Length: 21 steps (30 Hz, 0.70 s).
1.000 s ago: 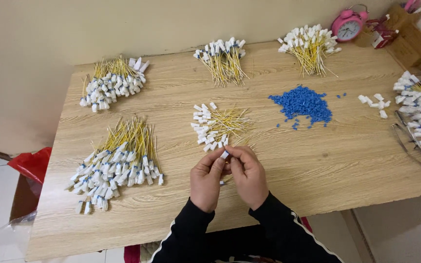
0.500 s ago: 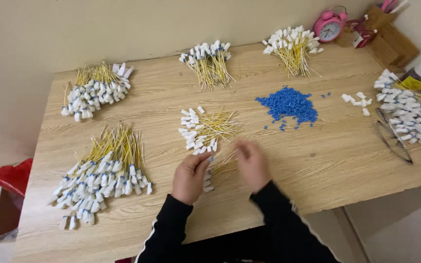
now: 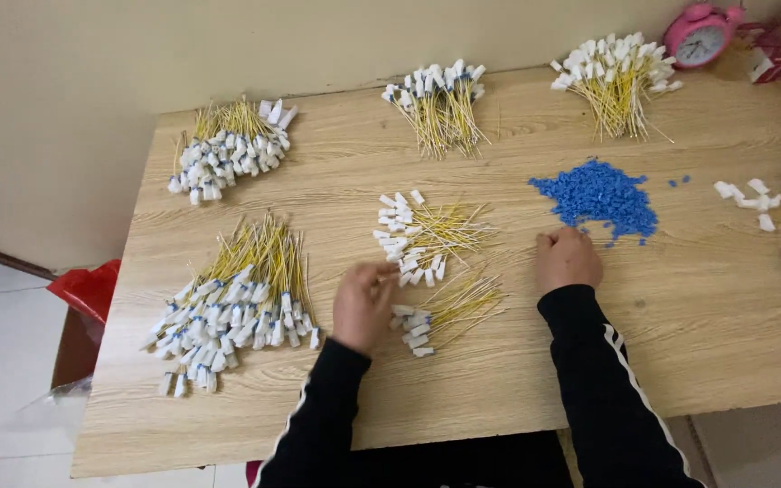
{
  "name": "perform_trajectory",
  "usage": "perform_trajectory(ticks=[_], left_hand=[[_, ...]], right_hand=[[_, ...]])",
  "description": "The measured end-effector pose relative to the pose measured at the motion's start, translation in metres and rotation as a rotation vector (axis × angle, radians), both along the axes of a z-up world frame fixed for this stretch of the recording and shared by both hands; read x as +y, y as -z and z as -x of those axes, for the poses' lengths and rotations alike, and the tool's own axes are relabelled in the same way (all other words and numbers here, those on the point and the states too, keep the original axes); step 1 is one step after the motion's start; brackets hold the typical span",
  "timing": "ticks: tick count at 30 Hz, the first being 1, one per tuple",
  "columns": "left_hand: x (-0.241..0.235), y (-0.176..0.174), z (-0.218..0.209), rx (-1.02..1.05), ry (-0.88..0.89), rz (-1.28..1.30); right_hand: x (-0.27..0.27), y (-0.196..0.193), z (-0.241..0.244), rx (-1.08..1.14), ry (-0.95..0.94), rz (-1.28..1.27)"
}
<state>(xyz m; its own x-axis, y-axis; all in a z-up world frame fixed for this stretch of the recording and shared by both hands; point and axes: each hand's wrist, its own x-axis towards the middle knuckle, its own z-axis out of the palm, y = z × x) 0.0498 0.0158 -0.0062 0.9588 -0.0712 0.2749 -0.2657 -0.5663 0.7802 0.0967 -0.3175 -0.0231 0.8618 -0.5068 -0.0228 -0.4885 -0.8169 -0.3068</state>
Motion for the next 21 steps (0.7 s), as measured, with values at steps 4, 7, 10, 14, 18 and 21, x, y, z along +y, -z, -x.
perform_trajectory(ticks=[4,7,10,14,18,21], left_hand=[[-0.011,-0.003,-0.037,-0.093,-0.114,-0.121],[-0.020,0.019,-0.065,-0.225,-0.184,-0.446],[-0.024,0.036,-0.078,-0.229,-0.187,-0.545],[-0.023,0.051,-0.078,-0.402,-0.210,-0.593],[-0.021,0.061,-0.081,-0.418,-0.190,-0.686],[-0.020,0.039,-0.070,-0.299,-0.138,-0.670]], right_hand=[[0.001,0.007,0.004,-0.002,0.005,0.055],[0.011,-0.011,0.020,-0.075,-0.012,-0.034],[0.007,-0.007,0.033,-0.221,0.028,-0.140],[0.023,-0.010,0.060,-0.348,0.014,-0.415],[0.051,-0.008,0.071,-0.484,-0.100,-0.857],[0.073,-0.008,0.072,-0.566,-0.224,-1.026]])
